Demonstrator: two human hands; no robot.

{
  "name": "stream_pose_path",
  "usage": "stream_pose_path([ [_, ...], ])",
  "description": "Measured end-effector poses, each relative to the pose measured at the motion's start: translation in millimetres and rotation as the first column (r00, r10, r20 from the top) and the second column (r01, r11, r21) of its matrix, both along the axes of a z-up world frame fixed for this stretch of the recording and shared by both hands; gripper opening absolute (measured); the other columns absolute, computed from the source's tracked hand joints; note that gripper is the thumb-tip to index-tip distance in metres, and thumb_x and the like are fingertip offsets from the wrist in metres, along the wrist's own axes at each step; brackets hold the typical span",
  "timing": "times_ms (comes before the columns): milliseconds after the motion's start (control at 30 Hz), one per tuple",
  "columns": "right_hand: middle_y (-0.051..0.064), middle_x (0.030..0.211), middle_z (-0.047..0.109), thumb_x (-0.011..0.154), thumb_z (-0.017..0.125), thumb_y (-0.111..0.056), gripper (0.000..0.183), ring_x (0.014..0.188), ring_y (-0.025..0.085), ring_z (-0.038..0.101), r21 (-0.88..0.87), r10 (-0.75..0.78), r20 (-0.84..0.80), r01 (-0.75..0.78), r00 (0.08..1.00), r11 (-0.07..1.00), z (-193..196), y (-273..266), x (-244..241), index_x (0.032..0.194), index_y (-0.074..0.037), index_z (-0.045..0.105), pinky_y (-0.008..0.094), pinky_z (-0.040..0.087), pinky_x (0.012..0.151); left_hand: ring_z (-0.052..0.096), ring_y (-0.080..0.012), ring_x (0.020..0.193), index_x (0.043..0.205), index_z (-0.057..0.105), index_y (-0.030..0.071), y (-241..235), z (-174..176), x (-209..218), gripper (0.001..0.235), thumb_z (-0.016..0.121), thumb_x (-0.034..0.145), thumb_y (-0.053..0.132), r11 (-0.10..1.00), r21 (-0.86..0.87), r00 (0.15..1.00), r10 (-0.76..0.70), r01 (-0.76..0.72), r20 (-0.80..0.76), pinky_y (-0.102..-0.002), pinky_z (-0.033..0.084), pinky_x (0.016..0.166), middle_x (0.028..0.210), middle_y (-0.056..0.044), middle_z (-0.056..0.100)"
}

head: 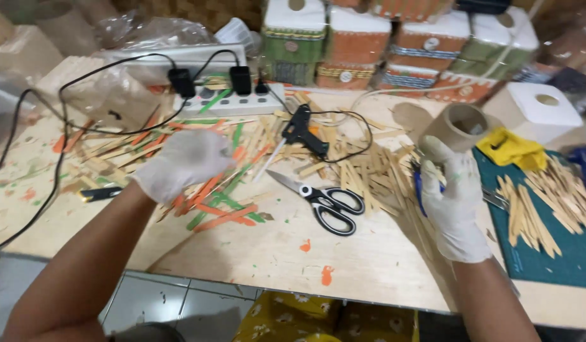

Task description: Preparing and assembling popsicle sticks using scissors and a hot glue gun for a craft project

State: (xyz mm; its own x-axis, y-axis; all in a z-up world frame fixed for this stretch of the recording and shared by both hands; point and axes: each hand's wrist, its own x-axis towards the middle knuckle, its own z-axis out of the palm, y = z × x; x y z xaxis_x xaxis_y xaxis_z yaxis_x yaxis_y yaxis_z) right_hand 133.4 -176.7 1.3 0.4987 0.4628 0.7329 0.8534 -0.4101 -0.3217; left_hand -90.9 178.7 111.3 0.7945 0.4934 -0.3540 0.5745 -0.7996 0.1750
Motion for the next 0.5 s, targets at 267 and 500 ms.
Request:
stream_pose_path([
  [267,0.004,0.103,0.077,0.102,0.065,-0.014,0.018,0.093,0.027,0.067,-0.044,-0.163,0.082,0.167,0.983,0.985,-11.4,-14.8,54.8,0.111,-0.015,0.079,0.041,0.050,0.085,0.062,-0.0093,0.059,0.069,0.066,0.025,19.4,-53.6,-7.2,0.074,0.033,0.097,0.085,0.742,0.668,0.975,0.098,0.063,-0.202,-0.023,0.037,0.050,0.064,0.010,0.062],
  [500,0.002,0.086,0.077,0.090,0.076,-0.030,0.014,0.076,0.022,0.064,-0.190,-0.215,-0.308,0.161,0.927,0.968,-4.1,1.2,37.6,0.099,-0.021,0.082,0.038,0.049,0.066,0.059,-0.0205,0.056,0.088,0.065,0.024,-111.5,-72.1,35.2,0.049,0.060,0.089,0.073,0.534,0.822,0.703,-0.662,0.197,0.261,-0.036,0.042,0.049,0.066,0.000,0.057],
])
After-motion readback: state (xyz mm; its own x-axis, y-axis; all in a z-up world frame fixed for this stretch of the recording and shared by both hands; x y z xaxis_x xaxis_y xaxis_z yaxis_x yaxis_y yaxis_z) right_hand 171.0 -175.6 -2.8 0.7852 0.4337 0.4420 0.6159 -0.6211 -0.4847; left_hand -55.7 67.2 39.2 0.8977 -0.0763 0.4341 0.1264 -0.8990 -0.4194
